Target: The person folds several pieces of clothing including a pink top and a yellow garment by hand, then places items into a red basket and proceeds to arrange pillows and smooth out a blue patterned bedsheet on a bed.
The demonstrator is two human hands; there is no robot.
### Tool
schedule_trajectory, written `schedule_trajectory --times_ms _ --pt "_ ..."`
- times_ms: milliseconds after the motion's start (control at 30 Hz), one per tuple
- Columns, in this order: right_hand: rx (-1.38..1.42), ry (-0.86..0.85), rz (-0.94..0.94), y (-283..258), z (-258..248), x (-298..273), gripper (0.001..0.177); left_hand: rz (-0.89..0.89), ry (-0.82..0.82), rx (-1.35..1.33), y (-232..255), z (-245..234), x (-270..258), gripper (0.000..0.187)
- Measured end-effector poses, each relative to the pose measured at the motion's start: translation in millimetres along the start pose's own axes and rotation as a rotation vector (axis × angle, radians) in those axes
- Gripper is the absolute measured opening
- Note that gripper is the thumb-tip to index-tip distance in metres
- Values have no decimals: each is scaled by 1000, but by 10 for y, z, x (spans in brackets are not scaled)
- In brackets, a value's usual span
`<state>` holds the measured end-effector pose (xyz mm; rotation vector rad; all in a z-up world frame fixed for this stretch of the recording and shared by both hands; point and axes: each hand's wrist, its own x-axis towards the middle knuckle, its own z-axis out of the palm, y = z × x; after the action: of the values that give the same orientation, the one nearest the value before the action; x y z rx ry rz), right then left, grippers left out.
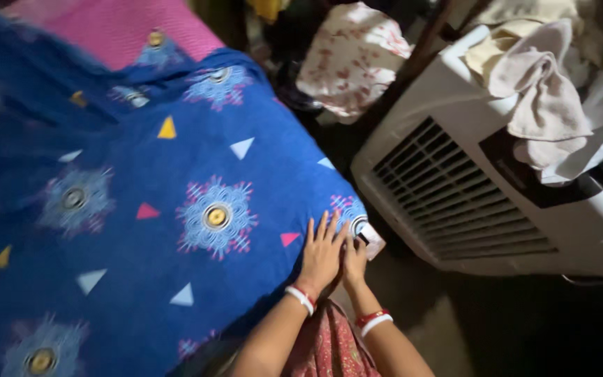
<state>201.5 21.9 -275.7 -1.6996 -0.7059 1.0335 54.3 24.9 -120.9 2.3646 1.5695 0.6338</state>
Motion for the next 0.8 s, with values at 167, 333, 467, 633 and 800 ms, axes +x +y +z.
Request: schedule_trajectory --times_ms 167,333,467,633,800 --pt "27 -183 245 159 -412 -776 47 -133 -78 -199 114 -11 -1607 53" --pt "85 -334 302 325 -820 -1485 47 -643 134 -495 230 104 -3310 40" --pt "187 -484 287 373 -896 -1925 52 -554 547 -534 410 217 -4303 34" --pt "273 -656 374 265 -790 -2377 59 -1060 411 -657 587 -72 -4964 27" --pt "223 -813 412 36 -558 -2749 58 -937 738 -650 622 -416 -5314 23"
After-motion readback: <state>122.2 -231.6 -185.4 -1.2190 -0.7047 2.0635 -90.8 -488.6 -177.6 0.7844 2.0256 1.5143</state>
